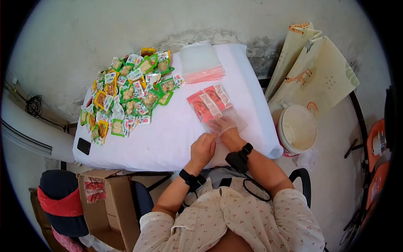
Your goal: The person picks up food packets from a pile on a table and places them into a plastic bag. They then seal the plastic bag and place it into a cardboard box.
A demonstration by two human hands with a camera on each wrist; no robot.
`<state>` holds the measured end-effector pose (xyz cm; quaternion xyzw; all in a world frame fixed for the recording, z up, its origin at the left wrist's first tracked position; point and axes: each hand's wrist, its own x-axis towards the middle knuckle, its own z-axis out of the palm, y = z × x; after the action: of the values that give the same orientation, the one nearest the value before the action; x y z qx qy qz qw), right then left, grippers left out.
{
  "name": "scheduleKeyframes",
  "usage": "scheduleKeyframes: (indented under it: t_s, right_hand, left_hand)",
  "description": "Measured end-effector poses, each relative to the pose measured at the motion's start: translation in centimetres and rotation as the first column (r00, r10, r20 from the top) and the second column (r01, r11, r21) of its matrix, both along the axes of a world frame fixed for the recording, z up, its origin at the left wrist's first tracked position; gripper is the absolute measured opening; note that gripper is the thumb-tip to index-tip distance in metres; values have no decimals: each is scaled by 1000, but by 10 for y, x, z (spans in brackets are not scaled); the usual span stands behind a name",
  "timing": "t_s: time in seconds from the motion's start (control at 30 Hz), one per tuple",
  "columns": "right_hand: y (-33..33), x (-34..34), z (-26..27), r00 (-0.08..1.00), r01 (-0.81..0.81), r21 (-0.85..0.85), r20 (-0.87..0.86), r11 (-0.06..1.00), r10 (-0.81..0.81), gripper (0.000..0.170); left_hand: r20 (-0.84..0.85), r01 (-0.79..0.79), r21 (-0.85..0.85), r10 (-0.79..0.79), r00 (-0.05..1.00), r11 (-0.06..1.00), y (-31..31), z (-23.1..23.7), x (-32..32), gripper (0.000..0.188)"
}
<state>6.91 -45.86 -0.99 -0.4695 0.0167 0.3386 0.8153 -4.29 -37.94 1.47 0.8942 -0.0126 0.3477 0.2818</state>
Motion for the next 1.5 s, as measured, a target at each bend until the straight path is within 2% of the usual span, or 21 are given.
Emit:
scheduleKeyframes:
  t_s: [0.13, 0.33, 0.43, 0.5, 0.53, 0.6, 0.67, 0.7, 0.77, 0.8, 0.87, 0.9, 0.97, 1.1, 1.17, 1.27, 1.3, 1.37, 1.4, 1.47, 1.5]
  right_hand:
    - [6, 6, 5, 1000, -21, -10, -6, 1000, 21, 22]
    - [18, 16, 5, 991, -4, -106, -130, 994, -10, 20]
    - [13, 15, -5, 998, 9, -109, -68, 994, -16, 18]
    - [-8, 4, 10, 955, -163, -197, 215, 967, 205, 20]
    - [-20, -2, 15, 955, -163, -196, 217, 967, 204, 20]
    - [-48, -14, 25, 737, -206, -555, 454, 806, 501, 20]
    - [-82, -22, 41, 438, 22, -522, 771, 853, 461, 18]
    - [-96, -23, 41, 423, 192, -495, 821, 848, 383, 21]
    - [-114, -10, 56, 99, 463, -304, 951, 833, 292, 30]
    - [-115, -3, 58, 99, 463, -303, 951, 833, 291, 30]
    - [-118, 8, 62, -116, 576, -390, 831, 719, 543, 38]
    - [-120, 12, 52, -116, 578, -386, 833, 719, 541, 38]
    - [-119, 25, 21, -152, 414, -498, 787, 762, 597, 33]
    - [-120, 27, 14, -157, 425, -508, 774, 749, 614, 28]
    - [-120, 25, 15, -191, 457, -444, 797, 771, 572, 22]
    - [-118, 28, 19, -173, 470, -417, 821, 778, 545, 14]
    - [-118, 26, 29, -188, 472, -409, 819, 781, 542, 14]
    - [-114, 26, 53, -82, 467, -369, 887, 804, 455, 8]
    - [-111, 30, 61, -57, 457, -330, 916, 826, 397, 11]
    - [-105, 39, 83, -46, 455, -287, 938, 843, 345, 13]
    - [-104, 43, 94, -26, 455, -254, 954, 853, 297, 14]
  left_hand:
    - [15, 5, 10, -5, 1000, 1000, 1, 0, 0, 14]
    - [9, 24, 10, -24, 1000, 1000, 2, 2, -1, 15]
    - [13, 6, 25, -6, 1000, 1000, 4, 5, -1, 15]
    - [-4, 0, 22, 0, 1000, 1000, 7, 6, -3, 15]
    - [-21, -8, 18, 9, 1000, 1000, 9, 6, -5, 14]
    - [-44, 9, 27, -8, 999, 1000, 17, -1, -10, 19]
    - [-72, 28, 32, -26, 997, 999, 22, 2, -14, 24]
    - [-91, 50, 83, -42, 995, 995, 22, 13, -16, 32]
    - [-111, 71, 134, -57, 992, 988, 25, 18, -17, 39]
    - [-143, 87, 161, -64, 988, 983, 26, 15, -17, 44]
    - [-177, 106, 190, -72, 982, 976, 25, 5, -17, 50]
    - [-194, 122, 184, -85, 977, 975, 24, -1, -15, 46]
    - [-200, 132, 185, -95, 975, 974, 25, -11, -13, 43]
    - [-148, 77, 215, -45, 988, 974, 25, -23, -13, 26]
    - [-120, 51, 225, -24, 993, 973, 26, -22, -16, 20]
    - [-92, 5, 144, 8, 996, 990, 28, -10, -16, 14]
    - [-76, -16, 81, 22, 997, 997, 30, -3, -15, 13]
    - [-57, -55, -21, 53, 997, 998, 38, 9, -9, 10]
    - [-53, -72, -58, 69, 996, 996, 44, 18, -4, 8]
    - [-28, -75, -211, 71, 997, 975, 54, 42, 7, 10]
    - [-30, -48, -364, 39, 999, 930, 51, 64, 8, 12]
